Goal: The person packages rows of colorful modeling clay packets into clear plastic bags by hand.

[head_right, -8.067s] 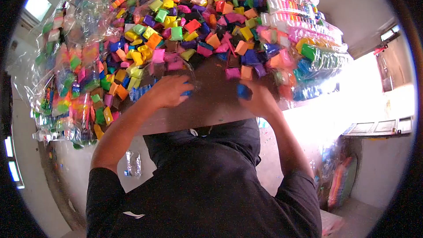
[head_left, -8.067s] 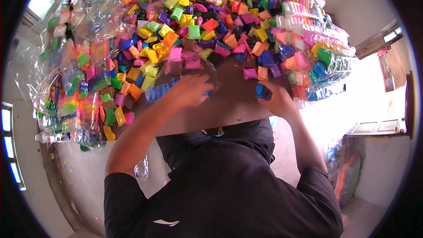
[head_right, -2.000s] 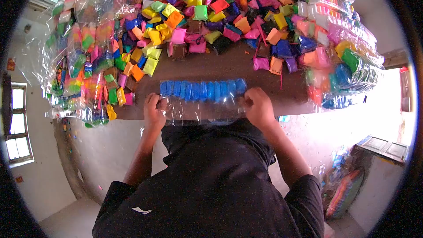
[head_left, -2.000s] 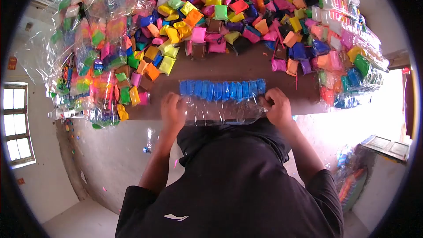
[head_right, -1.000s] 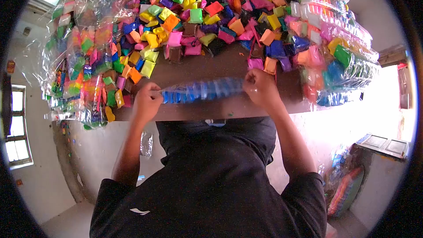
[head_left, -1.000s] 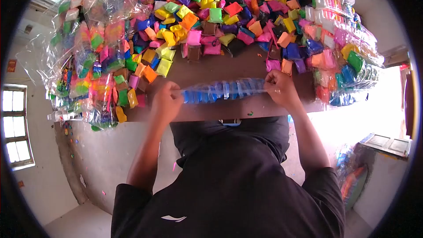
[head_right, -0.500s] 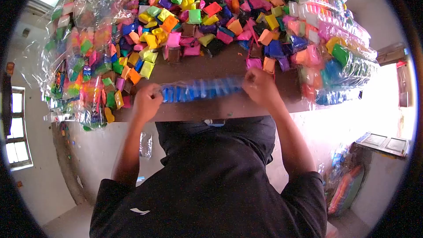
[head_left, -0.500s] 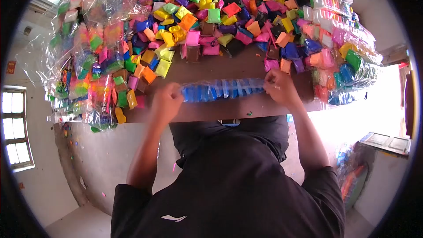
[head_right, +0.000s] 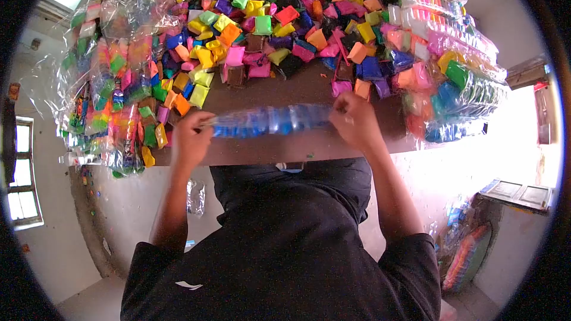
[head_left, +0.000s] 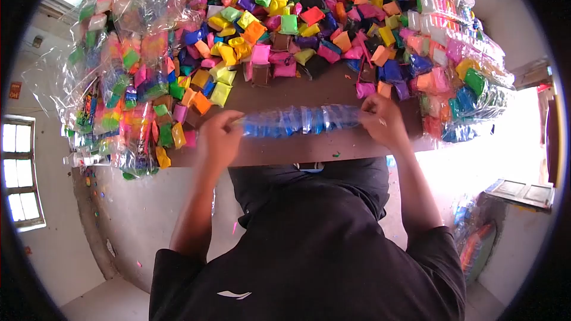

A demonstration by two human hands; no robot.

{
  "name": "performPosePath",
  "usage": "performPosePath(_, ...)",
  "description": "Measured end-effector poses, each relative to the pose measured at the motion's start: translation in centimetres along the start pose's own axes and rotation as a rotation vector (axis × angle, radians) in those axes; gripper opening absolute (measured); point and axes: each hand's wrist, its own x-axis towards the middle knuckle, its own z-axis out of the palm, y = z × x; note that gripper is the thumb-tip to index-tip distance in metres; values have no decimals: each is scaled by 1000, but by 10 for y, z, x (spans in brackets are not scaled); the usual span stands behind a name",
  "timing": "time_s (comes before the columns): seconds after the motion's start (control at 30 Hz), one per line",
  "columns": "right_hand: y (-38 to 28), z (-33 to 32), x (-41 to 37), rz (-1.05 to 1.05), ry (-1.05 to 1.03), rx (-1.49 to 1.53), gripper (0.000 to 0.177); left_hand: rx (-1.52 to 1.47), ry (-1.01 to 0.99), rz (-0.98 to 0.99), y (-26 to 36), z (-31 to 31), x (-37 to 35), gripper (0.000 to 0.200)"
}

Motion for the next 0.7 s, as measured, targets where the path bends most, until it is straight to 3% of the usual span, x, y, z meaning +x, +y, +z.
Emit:
performPosePath(0.1,37,16,9,-187,-87,69,10,86,-3,90,-26,21,8,27)
performPosePath(0.13,35,14,8,-55,-89,88,11,102,-36,-23,-24,16,7,28)
performPosePath(0.23,25,12,11,95,-116,14,10,-18,-47,-31,-24,15,7,29)
performPosePath(0.33,29,11,9,-93,-160,143,10,-179,-134,-83,-26,16,7,24)
performPosePath(0.37,30,11,6,-84,-159,145,10,-177,-143,-87,-30,19,5,24)
performPosePath(0.43,15,9,6,139,-123,279,12,-434,-56,-32,-38,25,4,22)
performPosePath(0.63,50,14,5,-56,-141,468,17,-627,-55,8,-65,35,1,16)
performPosePath(0.7,59,12,6,9,-192,539,18,-657,-93,27,-73,35,1,15)
